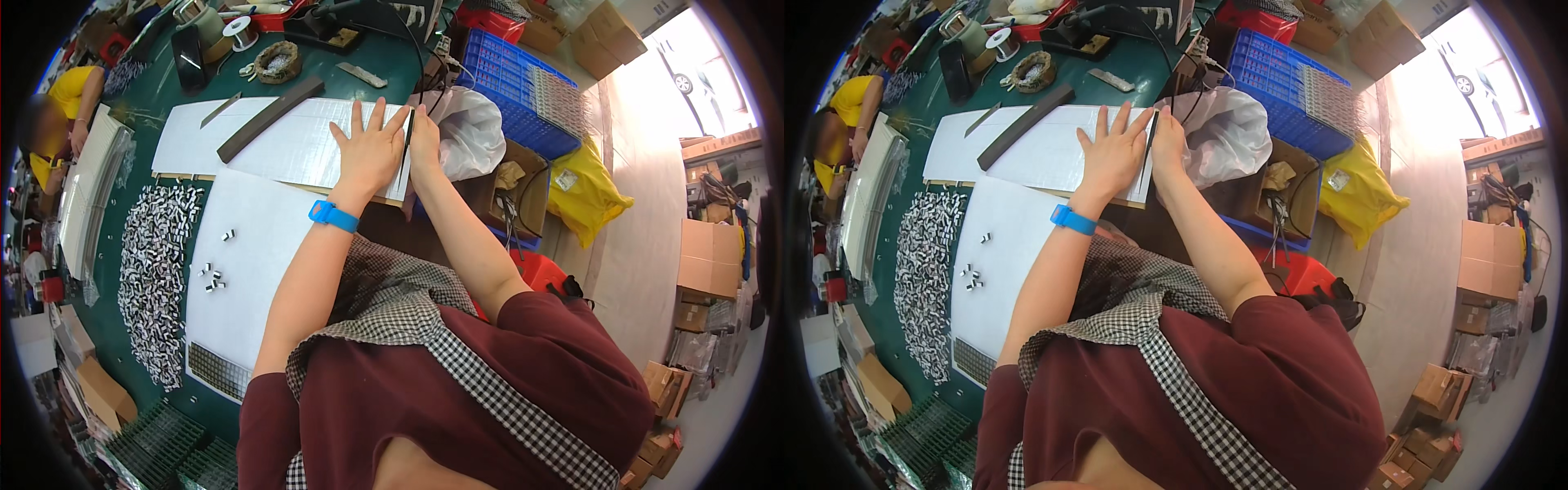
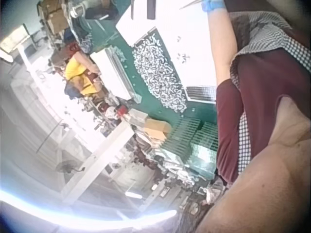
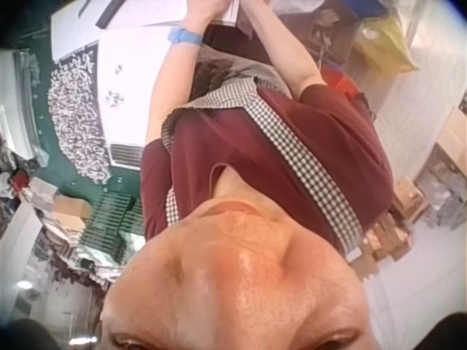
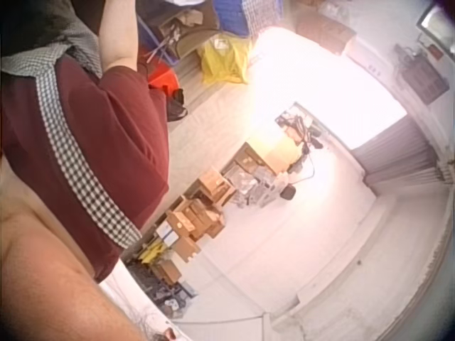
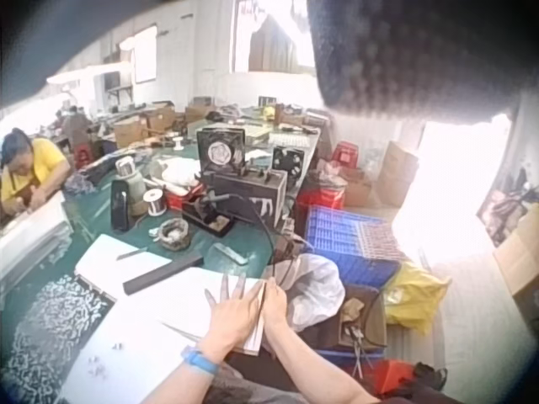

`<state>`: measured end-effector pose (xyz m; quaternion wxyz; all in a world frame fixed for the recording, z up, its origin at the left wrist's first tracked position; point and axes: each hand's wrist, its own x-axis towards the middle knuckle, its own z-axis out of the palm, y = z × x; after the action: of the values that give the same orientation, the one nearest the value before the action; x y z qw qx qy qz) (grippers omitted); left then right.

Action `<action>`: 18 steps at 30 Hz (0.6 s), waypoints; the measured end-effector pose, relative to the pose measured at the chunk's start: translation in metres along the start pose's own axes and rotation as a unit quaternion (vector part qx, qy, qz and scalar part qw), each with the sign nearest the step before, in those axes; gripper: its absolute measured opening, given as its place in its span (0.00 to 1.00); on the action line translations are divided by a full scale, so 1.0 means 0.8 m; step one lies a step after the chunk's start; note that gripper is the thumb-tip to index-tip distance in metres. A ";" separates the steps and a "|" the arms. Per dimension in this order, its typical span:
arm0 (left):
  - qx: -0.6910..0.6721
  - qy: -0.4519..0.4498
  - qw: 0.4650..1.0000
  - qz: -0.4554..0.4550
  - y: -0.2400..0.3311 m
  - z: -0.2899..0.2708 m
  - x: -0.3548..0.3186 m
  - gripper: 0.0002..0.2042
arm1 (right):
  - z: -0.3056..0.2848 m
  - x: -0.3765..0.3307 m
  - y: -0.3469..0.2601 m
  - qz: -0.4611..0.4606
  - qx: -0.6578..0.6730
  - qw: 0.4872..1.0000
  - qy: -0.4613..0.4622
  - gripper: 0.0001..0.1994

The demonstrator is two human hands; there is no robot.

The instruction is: The person repeatedly picks up small rectangular electronic components and places them onto a white foam sheet. They handle the components one at a time, arranging them in rows on the sheet throughout the clip.

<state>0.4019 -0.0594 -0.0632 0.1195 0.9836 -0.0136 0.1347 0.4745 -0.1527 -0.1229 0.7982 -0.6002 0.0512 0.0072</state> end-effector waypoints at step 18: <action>-0.012 0.046 0.999 0.023 -0.007 0.009 -0.002 0.20 | -0.012 -0.025 -0.031 -0.094 -0.325 0.939 0.065 0.21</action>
<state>0.4022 -0.0554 -0.0716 0.1286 0.9743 -0.0321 0.1821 0.4558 -0.1676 -0.0999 0.5513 -0.8283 0.0414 -0.0909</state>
